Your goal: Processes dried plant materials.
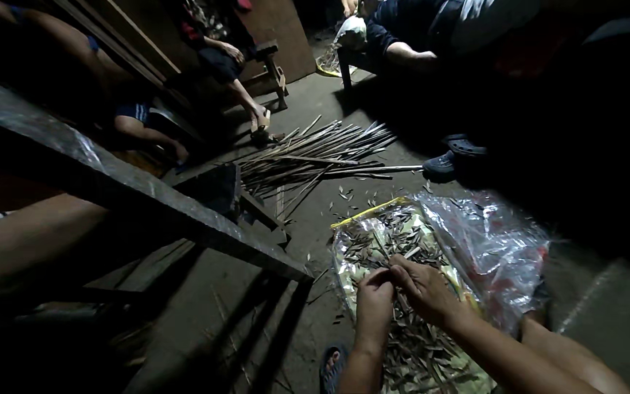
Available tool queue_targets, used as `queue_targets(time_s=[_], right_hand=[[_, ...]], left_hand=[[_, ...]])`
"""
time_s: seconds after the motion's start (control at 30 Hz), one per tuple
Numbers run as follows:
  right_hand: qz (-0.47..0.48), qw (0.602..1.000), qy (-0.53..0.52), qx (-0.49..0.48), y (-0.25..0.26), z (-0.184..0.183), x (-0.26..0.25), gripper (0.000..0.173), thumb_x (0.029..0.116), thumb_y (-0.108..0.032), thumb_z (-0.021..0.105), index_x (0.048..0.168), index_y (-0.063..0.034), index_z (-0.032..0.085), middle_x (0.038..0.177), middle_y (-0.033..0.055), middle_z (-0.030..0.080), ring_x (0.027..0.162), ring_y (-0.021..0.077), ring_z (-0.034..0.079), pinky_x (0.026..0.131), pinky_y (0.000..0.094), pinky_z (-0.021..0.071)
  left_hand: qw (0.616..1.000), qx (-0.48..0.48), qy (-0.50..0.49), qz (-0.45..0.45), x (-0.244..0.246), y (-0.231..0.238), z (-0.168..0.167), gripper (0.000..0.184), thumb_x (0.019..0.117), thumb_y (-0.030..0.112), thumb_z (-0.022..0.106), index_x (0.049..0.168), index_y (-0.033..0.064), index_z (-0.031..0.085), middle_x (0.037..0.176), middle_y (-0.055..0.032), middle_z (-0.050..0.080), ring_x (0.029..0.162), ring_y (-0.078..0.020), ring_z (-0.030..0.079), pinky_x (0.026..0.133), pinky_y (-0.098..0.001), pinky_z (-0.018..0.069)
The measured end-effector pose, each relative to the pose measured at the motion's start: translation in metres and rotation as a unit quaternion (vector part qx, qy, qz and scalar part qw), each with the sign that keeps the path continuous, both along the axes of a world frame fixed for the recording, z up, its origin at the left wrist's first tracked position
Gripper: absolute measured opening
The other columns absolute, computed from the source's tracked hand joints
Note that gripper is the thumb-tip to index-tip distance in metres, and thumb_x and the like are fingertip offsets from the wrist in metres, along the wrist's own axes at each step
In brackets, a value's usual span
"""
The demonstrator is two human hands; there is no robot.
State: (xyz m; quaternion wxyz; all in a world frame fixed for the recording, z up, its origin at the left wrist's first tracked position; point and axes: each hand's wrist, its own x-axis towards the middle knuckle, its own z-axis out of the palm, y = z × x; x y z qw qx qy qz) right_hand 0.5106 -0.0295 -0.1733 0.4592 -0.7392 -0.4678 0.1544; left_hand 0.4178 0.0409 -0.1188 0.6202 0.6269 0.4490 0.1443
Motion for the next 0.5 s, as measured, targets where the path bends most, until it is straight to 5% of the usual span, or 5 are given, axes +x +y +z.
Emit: queue_targets(time_s=[0.1, 0.17, 0.23, 0.33, 0.5], right_hand=[[-0.018, 0.983, 0.18, -0.032, 0.005, 0.001, 0.007, 0.055, 0.1107, -0.036, 0.028, 0.113, 0.0033, 0.066, 0.091, 0.0148, 0.066, 0.085, 0.0235, 0.064, 0.078, 0.0463, 0.0518], [-0.026, 0.956, 0.287, -0.055, 0.006, -0.001, 0.015, 0.049, 0.1119, -0.029, 0.027, 0.117, 0.0052, 0.062, 0.098, 0.0123, 0.062, 0.087, 0.0163, 0.058, 0.082, 0.0377, 0.0494], [-0.044, 0.93, 0.356, -0.075, 0.007, -0.001, 0.014, 0.045, 0.1129, -0.026, 0.027, 0.122, 0.0023, 0.06, 0.09, 0.0044, 0.058, 0.072, 0.0072, 0.052, 0.067, 0.0266, 0.0467], [-0.027, 0.916, 0.393, -0.083, 0.015, -0.006, 0.019, 0.041, 0.1116, -0.026, 0.032, 0.133, 0.001, 0.055, 0.087, 0.0048, 0.055, 0.064, 0.0084, 0.048, 0.059, 0.0273, 0.0435], [-0.01, 0.896, 0.437, -0.076, 0.01, -0.013, 0.016, 0.032, 0.1076, -0.032, 0.046, 0.099, -0.0042, 0.06, 0.064, -0.0045, 0.049, 0.049, 0.0038, 0.043, 0.048, 0.0225, 0.0391]], left_hand=[[0.994, 0.064, 0.031, -0.088, -0.001, -0.001, -0.007, 0.021, 0.1029, 0.006, 0.051, 0.098, -0.0008, 0.07, 0.075, 0.0013, 0.059, 0.064, -0.003, 0.049, 0.063, -0.023, 0.0427], [0.991, 0.051, 0.027, -0.12, 0.0, -0.001, -0.007, 0.023, 0.1058, 0.011, 0.05, 0.099, -0.0004, 0.068, 0.077, 0.0016, 0.057, 0.065, -0.0024, 0.048, 0.062, -0.0211, 0.0408], [0.992, 0.013, 0.02, -0.12, -0.002, 0.0, -0.002, 0.024, 0.1075, 0.012, 0.048, 0.104, -0.0031, 0.066, 0.083, -0.0006, 0.058, 0.069, -0.0027, 0.05, 0.065, -0.0207, 0.0426], [0.995, 0.017, 0.026, -0.098, 0.0, 0.012, 0.003, 0.026, 0.1084, 0.015, 0.048, 0.119, -0.004, 0.063, 0.094, -0.007, 0.061, 0.074, -0.0079, 0.052, 0.07, -0.0263, 0.0452], [0.984, 0.081, 0.104, -0.116, -0.004, 0.01, 0.006, 0.04, 0.1069, 0.015, 0.051, 0.142, -0.0034, 0.047, 0.109, -0.0245, 0.067, 0.094, -0.0321, 0.067, 0.088, -0.0486, 0.0522]])
